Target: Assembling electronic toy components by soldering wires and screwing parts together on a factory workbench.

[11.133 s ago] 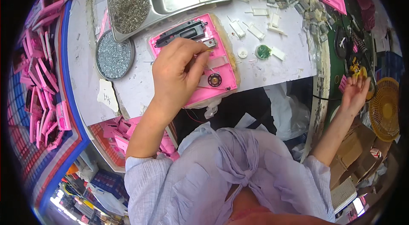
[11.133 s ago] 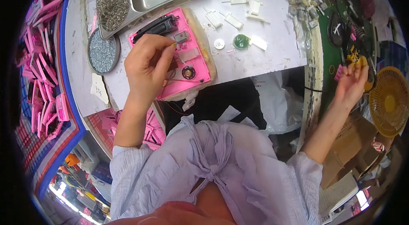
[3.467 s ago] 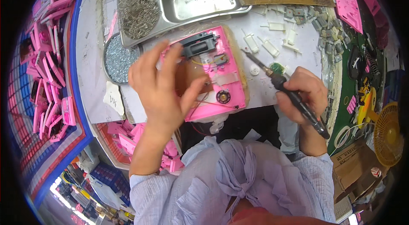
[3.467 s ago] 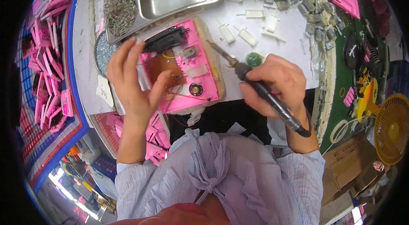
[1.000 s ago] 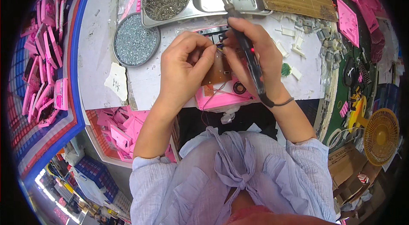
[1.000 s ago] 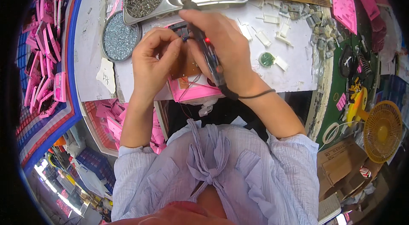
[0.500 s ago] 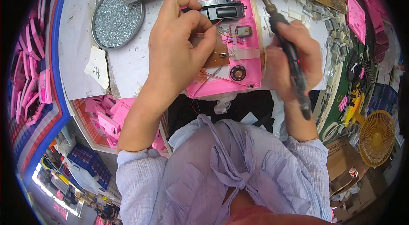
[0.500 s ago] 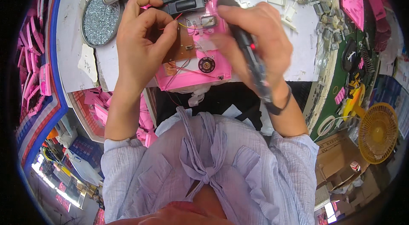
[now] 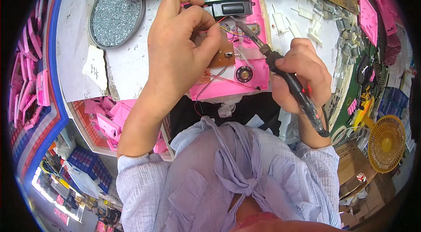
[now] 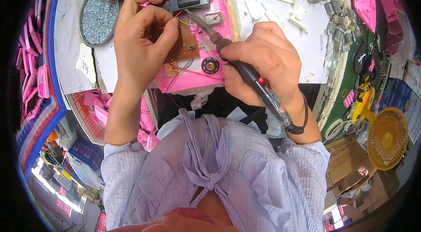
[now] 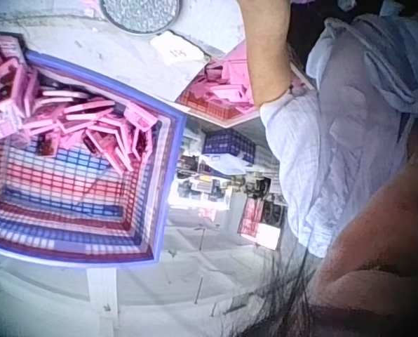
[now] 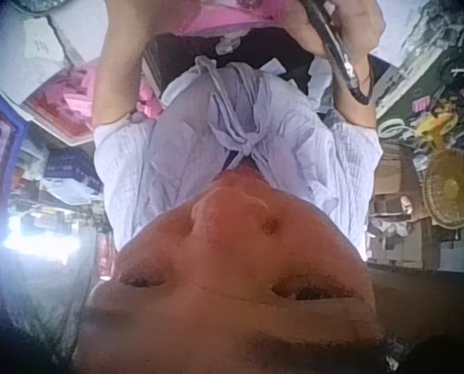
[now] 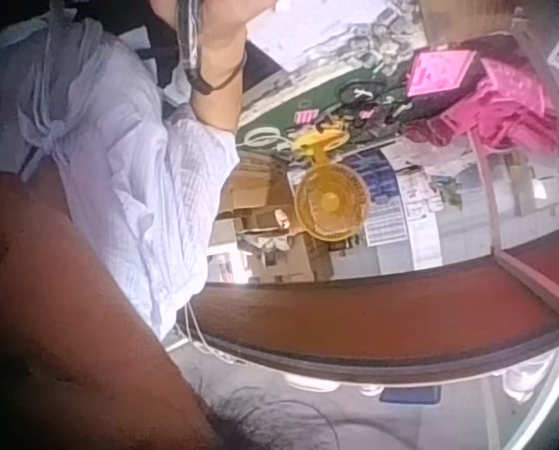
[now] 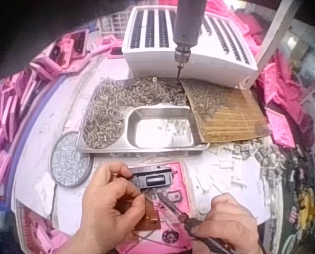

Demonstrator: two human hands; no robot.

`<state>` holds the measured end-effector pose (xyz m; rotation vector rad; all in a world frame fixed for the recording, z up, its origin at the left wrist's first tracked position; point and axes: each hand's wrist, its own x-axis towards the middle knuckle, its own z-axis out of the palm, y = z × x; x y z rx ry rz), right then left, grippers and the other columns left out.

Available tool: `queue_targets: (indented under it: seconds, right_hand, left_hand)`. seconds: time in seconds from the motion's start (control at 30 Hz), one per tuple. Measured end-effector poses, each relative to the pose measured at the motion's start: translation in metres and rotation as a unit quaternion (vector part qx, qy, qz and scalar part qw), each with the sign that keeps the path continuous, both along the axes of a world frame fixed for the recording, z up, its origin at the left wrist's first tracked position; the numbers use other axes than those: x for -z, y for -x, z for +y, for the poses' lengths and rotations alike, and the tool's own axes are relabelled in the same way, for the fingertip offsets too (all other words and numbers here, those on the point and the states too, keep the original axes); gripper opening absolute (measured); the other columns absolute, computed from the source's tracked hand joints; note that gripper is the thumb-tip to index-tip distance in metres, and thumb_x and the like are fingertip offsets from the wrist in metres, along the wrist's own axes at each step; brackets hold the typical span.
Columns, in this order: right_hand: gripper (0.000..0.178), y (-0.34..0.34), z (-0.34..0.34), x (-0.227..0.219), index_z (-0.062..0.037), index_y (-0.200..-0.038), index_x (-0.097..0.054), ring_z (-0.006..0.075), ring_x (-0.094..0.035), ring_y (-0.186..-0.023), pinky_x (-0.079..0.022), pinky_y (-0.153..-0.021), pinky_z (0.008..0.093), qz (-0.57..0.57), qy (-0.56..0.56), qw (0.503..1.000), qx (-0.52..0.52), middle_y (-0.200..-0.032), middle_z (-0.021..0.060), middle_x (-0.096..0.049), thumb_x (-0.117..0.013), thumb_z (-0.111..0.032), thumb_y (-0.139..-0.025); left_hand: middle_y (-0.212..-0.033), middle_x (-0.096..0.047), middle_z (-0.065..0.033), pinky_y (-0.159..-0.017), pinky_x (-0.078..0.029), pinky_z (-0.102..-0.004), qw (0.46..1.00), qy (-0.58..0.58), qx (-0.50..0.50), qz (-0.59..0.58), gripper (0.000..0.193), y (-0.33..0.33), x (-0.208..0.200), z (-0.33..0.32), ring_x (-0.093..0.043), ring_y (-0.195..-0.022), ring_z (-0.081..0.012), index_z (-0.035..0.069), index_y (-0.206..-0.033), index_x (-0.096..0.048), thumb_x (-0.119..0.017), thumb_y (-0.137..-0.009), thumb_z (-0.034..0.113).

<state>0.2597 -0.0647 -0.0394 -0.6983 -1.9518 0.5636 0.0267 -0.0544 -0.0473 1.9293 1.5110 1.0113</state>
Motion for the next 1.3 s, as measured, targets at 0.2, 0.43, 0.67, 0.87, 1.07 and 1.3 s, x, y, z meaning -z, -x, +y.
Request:
queue_targets:
  seconds: [0.2,0.43,0.67,0.87,1.07,1.3]
  right_hand:
    - [0.041,0.0031,0.0002,0.0069,-0.0013,-0.100,-0.065,0.0215,-0.050,-0.051,-0.041,-0.058,0.0333,0.004,-0.003,1.000,0.007,-0.064,0.0049,-0.058,-0.076,0.007,-0.061]
    - [0.042,0.0035,0.0011,0.0105,-0.0018,-0.101,-0.065,0.0213,-0.049,-0.051,-0.040,-0.057,0.0333,0.002,-0.006,1.000,0.006,-0.063,0.0038,-0.056,-0.076,0.007,-0.061]
    - [0.041,0.0045,0.0022,0.0107,-0.0024,-0.100,-0.066,0.0208,-0.048,-0.050,-0.040,-0.057,0.0333,-0.008,-0.017,1.000,0.004,-0.062,0.0029,-0.054,-0.076,0.007,-0.061]
    - [0.041,0.0029,0.0014,0.0093,-0.0019,-0.099,-0.066,0.0206,-0.048,-0.051,-0.040,-0.057,0.0333,-0.001,-0.017,1.000,0.003,-0.062,0.0027,-0.054,-0.076,0.006,-0.061]
    - [0.040,-0.0007,0.0015,0.0077,-0.0016,-0.099,-0.066,0.0206,-0.048,-0.051,-0.041,-0.057,0.0330,-0.003,-0.009,1.000,0.000,-0.062,0.0033,-0.055,-0.075,0.006,-0.061]
    - [0.040,-0.0018,0.0030,0.0053,-0.0015,-0.099,-0.066,0.0207,-0.049,-0.050,-0.042,-0.058,0.0330,-0.013,-0.004,1.000,0.001,-0.063,0.0034,-0.056,-0.073,0.006,-0.061]
  left_hand:
    - [-0.111,-0.058,-0.0084,-0.063,-0.048,-0.0234,1.000,0.008,-0.003,-0.008,0.006,-0.0005,0.0011,0.0002,-0.058,-0.073,-0.0098,-0.001,-0.083,-0.069,-0.074,-0.081,0.002]
    - [-0.110,-0.059,-0.0085,-0.062,-0.049,-0.0239,1.000,0.011,-0.012,-0.010,0.006,-0.0016,0.0001,-0.0001,-0.059,-0.073,-0.0103,-0.001,-0.082,-0.069,-0.074,-0.081,0.002]
    - [-0.108,-0.060,-0.0080,-0.062,-0.048,-0.0239,1.000,-0.005,-0.015,-0.008,0.006,-0.0018,0.0012,0.0002,-0.059,-0.073,-0.0109,-0.001,-0.081,-0.068,-0.074,-0.080,0.002]
    - [-0.108,-0.060,-0.0084,-0.063,-0.048,-0.0242,1.000,0.000,-0.020,-0.019,0.006,-0.0038,0.0003,-0.0003,-0.059,-0.074,-0.0116,-0.001,-0.081,-0.068,-0.074,-0.080,0.002]
    - [-0.108,-0.060,-0.0090,-0.064,-0.049,-0.0247,1.000,-0.004,-0.021,-0.014,0.006,-0.0034,-0.0003,0.0003,-0.059,-0.076,-0.0126,-0.001,-0.081,-0.069,-0.074,-0.080,0.002]
    - [-0.107,-0.060,-0.0091,-0.065,-0.050,-0.0249,1.000,-0.001,-0.027,-0.015,0.006,-0.0051,-0.0007,0.0002,-0.061,-0.077,-0.0130,-0.001,-0.080,-0.068,-0.074,-0.079,0.002]
